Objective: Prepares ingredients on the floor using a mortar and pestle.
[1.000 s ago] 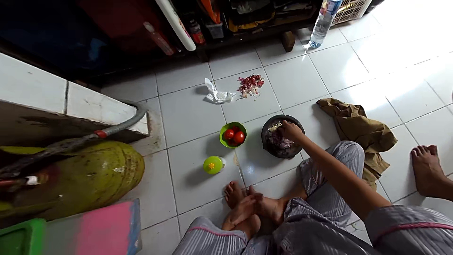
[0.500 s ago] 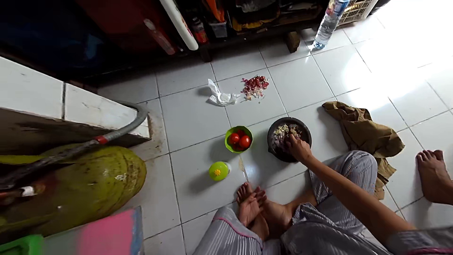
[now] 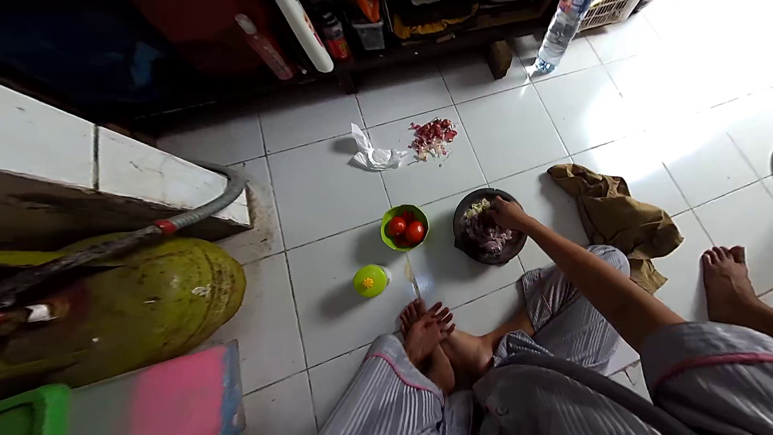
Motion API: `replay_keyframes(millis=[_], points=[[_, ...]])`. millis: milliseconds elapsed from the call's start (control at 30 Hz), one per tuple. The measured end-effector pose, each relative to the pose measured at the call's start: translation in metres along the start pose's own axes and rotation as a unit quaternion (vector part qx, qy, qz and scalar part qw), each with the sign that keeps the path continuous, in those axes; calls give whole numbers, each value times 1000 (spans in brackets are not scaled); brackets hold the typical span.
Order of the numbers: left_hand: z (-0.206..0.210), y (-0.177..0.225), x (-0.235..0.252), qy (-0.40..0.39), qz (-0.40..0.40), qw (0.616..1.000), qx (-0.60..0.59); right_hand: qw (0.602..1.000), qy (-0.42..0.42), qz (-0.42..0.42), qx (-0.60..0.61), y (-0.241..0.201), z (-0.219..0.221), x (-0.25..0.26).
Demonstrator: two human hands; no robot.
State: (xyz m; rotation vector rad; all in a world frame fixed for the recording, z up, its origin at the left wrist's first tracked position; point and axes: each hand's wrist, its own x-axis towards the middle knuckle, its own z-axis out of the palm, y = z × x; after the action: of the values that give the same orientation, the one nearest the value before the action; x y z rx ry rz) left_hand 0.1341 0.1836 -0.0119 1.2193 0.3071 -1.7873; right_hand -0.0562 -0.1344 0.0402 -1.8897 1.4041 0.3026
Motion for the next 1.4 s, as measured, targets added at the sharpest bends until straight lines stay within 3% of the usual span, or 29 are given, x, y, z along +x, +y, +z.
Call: replay_keyframes(millis=[67, 200, 400, 533, 667, 733, 867, 1000, 1067, 1200, 1400], points=[[2, -2, -1, 16, 31, 999, -23, 999, -8, 9, 53, 4, 4, -19], [1, -11, -3, 8, 64, 997, -31, 996, 21, 54, -70, -7, 54, -81], [13, -6, 0, 37, 76, 996, 0, 998, 33, 35, -31, -20, 7, -1], [12, -14, 1, 53, 103, 991, 69, 995, 18, 41, -87, -18, 38, -43], [21, -11, 2, 98, 101, 978, 151, 995, 16, 27, -95, -20, 13, -15], [22, -11, 1, 104, 95, 980, 138, 997, 25, 27, -68, -11, 13, -5], [16, -13, 5, 80, 115, 983, 119, 995, 32, 32, -90, -12, 43, -46], [20, -10, 4, 87, 93, 980, 153, 995, 34, 15, -96, -13, 14, -12], [21, -9, 2, 88, 93, 980, 154, 999, 8, 32, -38, -7, 11, -3], [11, -13, 13, 53, 123, 981, 138, 996, 15, 29, -87, -5, 42, -46], [15, -10, 11, 74, 102, 973, 195, 999, 25, 36, -31, -6, 10, -2]])
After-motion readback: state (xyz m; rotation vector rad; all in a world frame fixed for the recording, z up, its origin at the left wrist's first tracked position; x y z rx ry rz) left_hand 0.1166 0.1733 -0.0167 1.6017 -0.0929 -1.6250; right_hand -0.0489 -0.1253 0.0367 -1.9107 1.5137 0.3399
